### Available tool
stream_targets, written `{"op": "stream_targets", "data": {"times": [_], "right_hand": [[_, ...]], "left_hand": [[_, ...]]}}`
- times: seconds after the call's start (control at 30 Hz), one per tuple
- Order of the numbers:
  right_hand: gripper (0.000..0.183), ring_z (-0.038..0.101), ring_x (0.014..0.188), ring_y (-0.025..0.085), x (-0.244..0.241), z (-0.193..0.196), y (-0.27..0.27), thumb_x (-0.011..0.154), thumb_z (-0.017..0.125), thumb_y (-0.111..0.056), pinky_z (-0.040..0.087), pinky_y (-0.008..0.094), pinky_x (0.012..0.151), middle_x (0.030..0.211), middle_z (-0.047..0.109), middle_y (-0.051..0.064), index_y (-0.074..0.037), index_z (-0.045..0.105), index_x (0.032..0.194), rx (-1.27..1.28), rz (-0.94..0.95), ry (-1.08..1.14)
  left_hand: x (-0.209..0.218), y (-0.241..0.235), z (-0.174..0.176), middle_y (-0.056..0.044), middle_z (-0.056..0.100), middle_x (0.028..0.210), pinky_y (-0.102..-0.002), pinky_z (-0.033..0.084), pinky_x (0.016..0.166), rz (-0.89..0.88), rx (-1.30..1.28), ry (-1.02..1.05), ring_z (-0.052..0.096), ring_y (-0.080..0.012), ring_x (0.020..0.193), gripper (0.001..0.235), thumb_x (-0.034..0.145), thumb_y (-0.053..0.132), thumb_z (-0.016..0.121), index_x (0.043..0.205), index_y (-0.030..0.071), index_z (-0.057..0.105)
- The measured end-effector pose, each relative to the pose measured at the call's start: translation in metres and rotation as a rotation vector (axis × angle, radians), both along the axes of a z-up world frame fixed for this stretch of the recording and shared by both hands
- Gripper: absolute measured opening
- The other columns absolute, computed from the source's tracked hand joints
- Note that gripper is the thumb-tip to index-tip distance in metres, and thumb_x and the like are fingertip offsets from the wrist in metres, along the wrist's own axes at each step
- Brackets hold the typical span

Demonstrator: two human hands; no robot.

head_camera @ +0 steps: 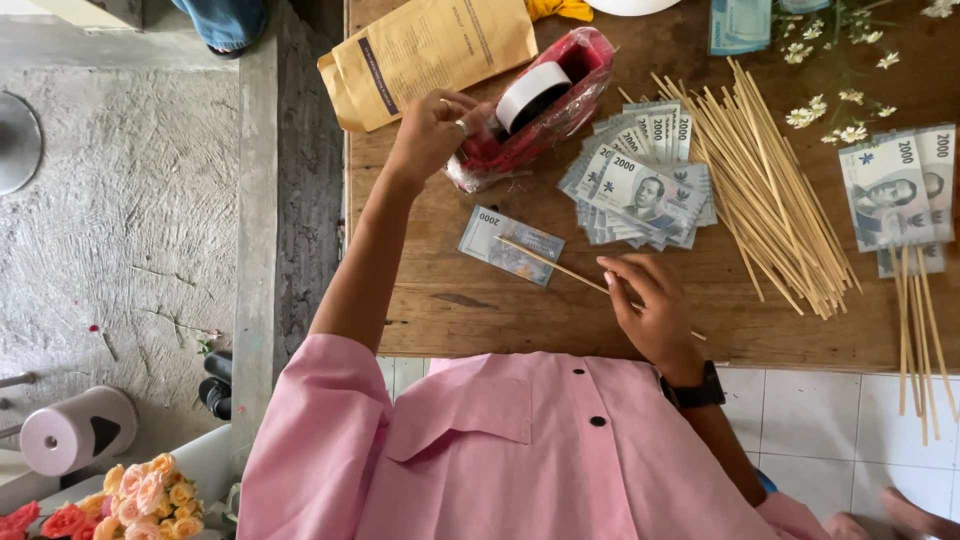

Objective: The person places a 2000 denomination banknote on a wooden table, positions a wooden skewer on top, and secures it with clear tape from a dispenser. The person repeats this process for multiple banknotes, creating a stack of finished items.

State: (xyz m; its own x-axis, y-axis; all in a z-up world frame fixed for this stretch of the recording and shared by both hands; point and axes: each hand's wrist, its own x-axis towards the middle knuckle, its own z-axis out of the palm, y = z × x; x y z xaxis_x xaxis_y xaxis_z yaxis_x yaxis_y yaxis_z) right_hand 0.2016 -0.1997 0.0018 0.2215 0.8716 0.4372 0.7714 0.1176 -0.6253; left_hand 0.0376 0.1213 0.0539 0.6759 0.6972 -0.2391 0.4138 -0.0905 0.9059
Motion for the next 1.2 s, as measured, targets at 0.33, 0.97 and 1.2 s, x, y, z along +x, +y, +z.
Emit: {"op": "stream_targets", "data": {"times": [0.33, 0.97, 1.2], "right_hand": [[0.027, 0.071, 0.093, 0.024, 0.008, -0.027, -0.021, 0.094, 0.070, -0.005, 0.053, 0.035, 0.087, 0.101, 0.071, 0.003, -0.017, 0.079, 0.116, -0.006, -0.073, 0.012], [0.022, 0.069, 0.086, 0.021, -0.002, -0.010, -0.006, 0.096, 0.070, -0.006, 0.053, 0.034, 0.082, 0.099, 0.072, 0.002, -0.015, 0.079, 0.113, -0.046, -0.068, 0.069], [0.022, 0.069, 0.085, 0.022, -0.006, 0.005, 0.021, 0.096, 0.071, -0.002, 0.057, 0.033, 0.075, 0.098, 0.072, 0.009, -0.006, 0.078, 0.117, 0.009, -0.032, 0.412]], "left_hand": [[-0.059, -0.028, 0.026, -0.011, 0.072, 0.093, -0.043, 0.053, 0.092, 0.134, 0.152, -0.047, 0.070, -0.0228, 0.095, 0.023, 0.093, 0.027, 0.081, 0.098, 0.005, 0.077], [-0.084, -0.055, -0.055, 0.000, 0.072, 0.069, -0.045, 0.048, 0.081, 0.228, 0.662, 0.461, 0.071, -0.0317, 0.074, 0.006, 0.090, 0.032, 0.071, 0.092, 0.030, 0.076], [-0.063, -0.152, -0.062, -0.007, 0.076, 0.073, -0.022, 0.052, 0.064, 0.424, -0.087, -0.147, 0.064, -0.0112, 0.057, 0.026, 0.095, 0.015, 0.075, 0.121, 0.013, 0.074]]}}
